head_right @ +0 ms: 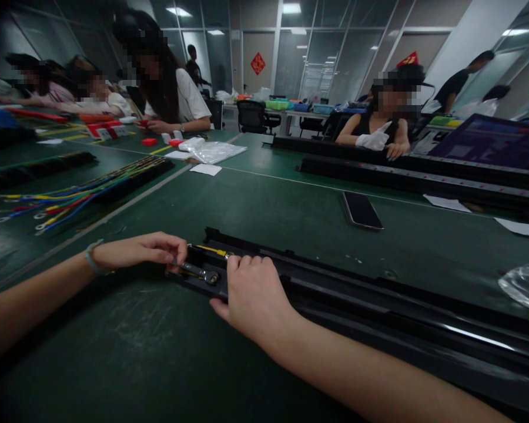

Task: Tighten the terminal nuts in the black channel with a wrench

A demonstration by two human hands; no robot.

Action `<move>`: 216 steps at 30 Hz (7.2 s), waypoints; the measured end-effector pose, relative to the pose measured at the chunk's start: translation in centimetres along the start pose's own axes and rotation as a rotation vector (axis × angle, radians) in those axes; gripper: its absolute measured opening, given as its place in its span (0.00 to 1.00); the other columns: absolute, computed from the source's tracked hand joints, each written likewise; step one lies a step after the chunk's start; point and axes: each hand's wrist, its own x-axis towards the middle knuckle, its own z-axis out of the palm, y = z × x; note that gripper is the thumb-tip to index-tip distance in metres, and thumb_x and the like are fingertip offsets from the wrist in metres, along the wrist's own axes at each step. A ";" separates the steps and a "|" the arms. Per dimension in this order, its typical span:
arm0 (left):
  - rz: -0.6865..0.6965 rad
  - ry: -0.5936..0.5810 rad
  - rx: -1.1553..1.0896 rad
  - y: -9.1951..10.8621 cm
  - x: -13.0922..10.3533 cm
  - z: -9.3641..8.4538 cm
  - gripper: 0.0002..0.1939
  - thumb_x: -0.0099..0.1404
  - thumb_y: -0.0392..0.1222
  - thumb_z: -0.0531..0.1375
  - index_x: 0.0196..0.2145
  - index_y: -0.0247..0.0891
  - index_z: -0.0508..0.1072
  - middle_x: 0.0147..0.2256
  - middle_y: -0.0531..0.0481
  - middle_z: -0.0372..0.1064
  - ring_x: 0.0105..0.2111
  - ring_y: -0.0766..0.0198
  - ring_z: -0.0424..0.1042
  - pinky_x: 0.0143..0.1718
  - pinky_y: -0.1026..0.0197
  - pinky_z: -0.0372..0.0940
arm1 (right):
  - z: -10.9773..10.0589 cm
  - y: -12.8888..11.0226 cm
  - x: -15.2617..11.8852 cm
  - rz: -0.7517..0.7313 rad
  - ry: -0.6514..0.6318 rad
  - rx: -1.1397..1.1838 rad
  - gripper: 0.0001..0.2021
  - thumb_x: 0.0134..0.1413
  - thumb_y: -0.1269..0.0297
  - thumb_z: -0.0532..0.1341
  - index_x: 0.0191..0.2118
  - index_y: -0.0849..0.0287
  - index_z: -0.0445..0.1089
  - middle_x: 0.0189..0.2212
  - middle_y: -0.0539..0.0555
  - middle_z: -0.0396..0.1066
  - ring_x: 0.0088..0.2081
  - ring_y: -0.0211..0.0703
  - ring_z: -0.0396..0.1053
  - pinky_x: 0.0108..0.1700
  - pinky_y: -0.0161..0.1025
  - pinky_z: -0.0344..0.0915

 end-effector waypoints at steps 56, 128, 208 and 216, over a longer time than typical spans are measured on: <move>0.073 -0.059 -0.301 -0.8 -0.4 -0.7 0.21 0.48 0.47 0.59 0.38 0.32 0.64 0.34 0.42 0.65 0.33 0.56 0.63 0.35 0.57 0.60 | -0.2 -0.1 0.1 -0.004 -0.041 -0.016 0.23 0.46 0.45 0.48 0.36 0.62 0.61 0.29 0.59 0.66 0.31 0.48 0.64 0.32 0.43 0.57; 0.006 -0.063 0.027 0.6 -0.2 0.1 0.10 0.56 0.43 0.55 0.34 0.33 0.65 0.31 0.50 0.60 0.31 0.62 0.61 0.33 0.62 0.58 | -0.2 -0.1 0.0 0.009 -0.015 0.011 0.23 0.44 0.45 0.51 0.36 0.63 0.62 0.28 0.58 0.66 0.30 0.47 0.63 0.32 0.43 0.56; -0.004 -0.036 0.234 0.9 -0.2 0.3 0.05 0.59 0.34 0.53 0.35 0.35 0.66 0.31 0.52 0.60 0.29 0.65 0.60 0.30 0.66 0.57 | -0.1 0.1 0.0 -0.007 -0.021 0.012 0.23 0.45 0.45 0.49 0.36 0.63 0.62 0.28 0.58 0.66 0.31 0.47 0.63 0.33 0.43 0.57; -0.012 -0.044 0.125 0.7 -0.2 0.2 0.05 0.59 0.35 0.54 0.34 0.34 0.66 0.31 0.51 0.60 0.30 0.65 0.61 0.31 0.65 0.59 | -0.1 0.0 0.2 -0.007 -0.024 0.014 0.23 0.46 0.46 0.49 0.36 0.63 0.62 0.28 0.58 0.66 0.30 0.47 0.63 0.33 0.43 0.57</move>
